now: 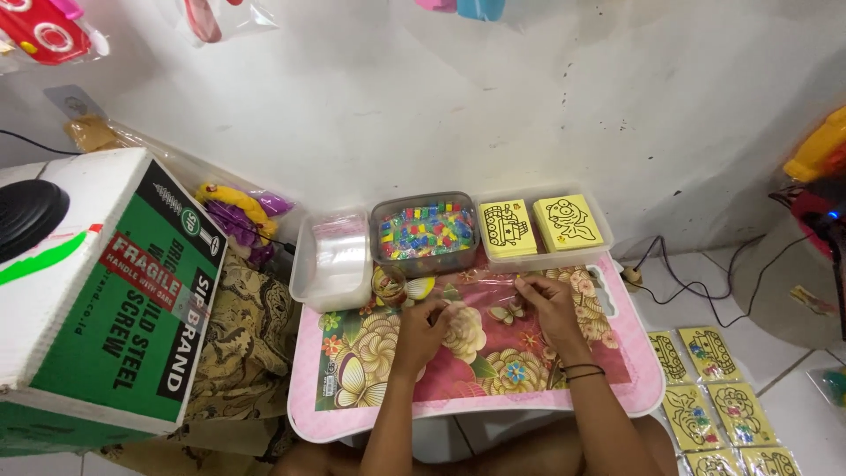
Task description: The person sits on the floor and packs small, yellow, tank-shaped craft items into clear plastic bags. They pick up the items from a tray, place them into the bags, and then arrange the filled bags on the floor.
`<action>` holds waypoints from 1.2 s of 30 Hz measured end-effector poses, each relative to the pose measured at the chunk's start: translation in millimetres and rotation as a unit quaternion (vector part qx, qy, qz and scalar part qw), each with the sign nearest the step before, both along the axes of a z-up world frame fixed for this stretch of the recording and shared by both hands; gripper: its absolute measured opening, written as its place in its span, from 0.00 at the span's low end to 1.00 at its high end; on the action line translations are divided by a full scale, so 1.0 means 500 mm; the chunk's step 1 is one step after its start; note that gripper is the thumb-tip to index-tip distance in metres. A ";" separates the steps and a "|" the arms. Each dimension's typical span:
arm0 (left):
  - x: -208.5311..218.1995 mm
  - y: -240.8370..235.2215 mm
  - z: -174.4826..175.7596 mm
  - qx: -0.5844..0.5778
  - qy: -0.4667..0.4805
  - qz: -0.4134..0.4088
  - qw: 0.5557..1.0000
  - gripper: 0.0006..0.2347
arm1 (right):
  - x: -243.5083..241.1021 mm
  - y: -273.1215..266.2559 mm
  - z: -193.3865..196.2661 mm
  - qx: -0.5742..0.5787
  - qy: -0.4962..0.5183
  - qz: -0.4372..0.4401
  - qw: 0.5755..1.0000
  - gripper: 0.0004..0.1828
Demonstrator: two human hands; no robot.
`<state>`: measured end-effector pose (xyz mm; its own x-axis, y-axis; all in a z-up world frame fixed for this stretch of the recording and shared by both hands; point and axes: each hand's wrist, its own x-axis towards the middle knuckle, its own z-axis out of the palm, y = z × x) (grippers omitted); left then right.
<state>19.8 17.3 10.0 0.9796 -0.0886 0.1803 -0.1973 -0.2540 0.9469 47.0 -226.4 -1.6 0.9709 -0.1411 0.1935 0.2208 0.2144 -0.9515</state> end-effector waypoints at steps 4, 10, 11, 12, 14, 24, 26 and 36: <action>-0.021 0.001 0.050 0.016 -0.011 0.014 1.000 0.12 | 0.021 -0.001 -0.016 0.018 0.009 -0.005 1.000 0.06; -0.028 -0.002 0.063 0.029 -0.013 0.037 0.999 0.12 | 0.032 0.021 -0.004 0.104 -0.013 0.015 0.994 0.10; -0.028 -0.001 0.069 0.037 -0.017 0.037 0.998 0.14 | 0.034 0.024 -0.010 0.100 -0.029 0.023 0.994 0.11; -0.029 -0.001 0.075 0.045 -0.021 0.037 0.998 0.15 | 0.036 0.026 -0.016 0.097 -0.046 0.031 0.994 0.14; -0.025 0.004 0.066 0.039 -0.012 0.032 0.999 0.15 | 0.024 0.036 0.006 0.087 -0.050 0.045 0.994 0.14; -0.026 -0.004 0.059 -0.005 0.007 0.039 0.999 0.11 | -0.004 0.039 0.037 0.029 -0.038 0.055 0.997 0.15; -0.017 0.000 0.038 -0.006 0.008 0.040 0.999 0.11 | -0.029 0.061 0.109 0.028 -0.045 0.057 0.997 0.16; -0.024 0.002 0.017 -0.008 -0.006 0.026 1.000 0.13 | -0.060 0.071 0.156 -0.082 0.015 0.086 0.993 0.28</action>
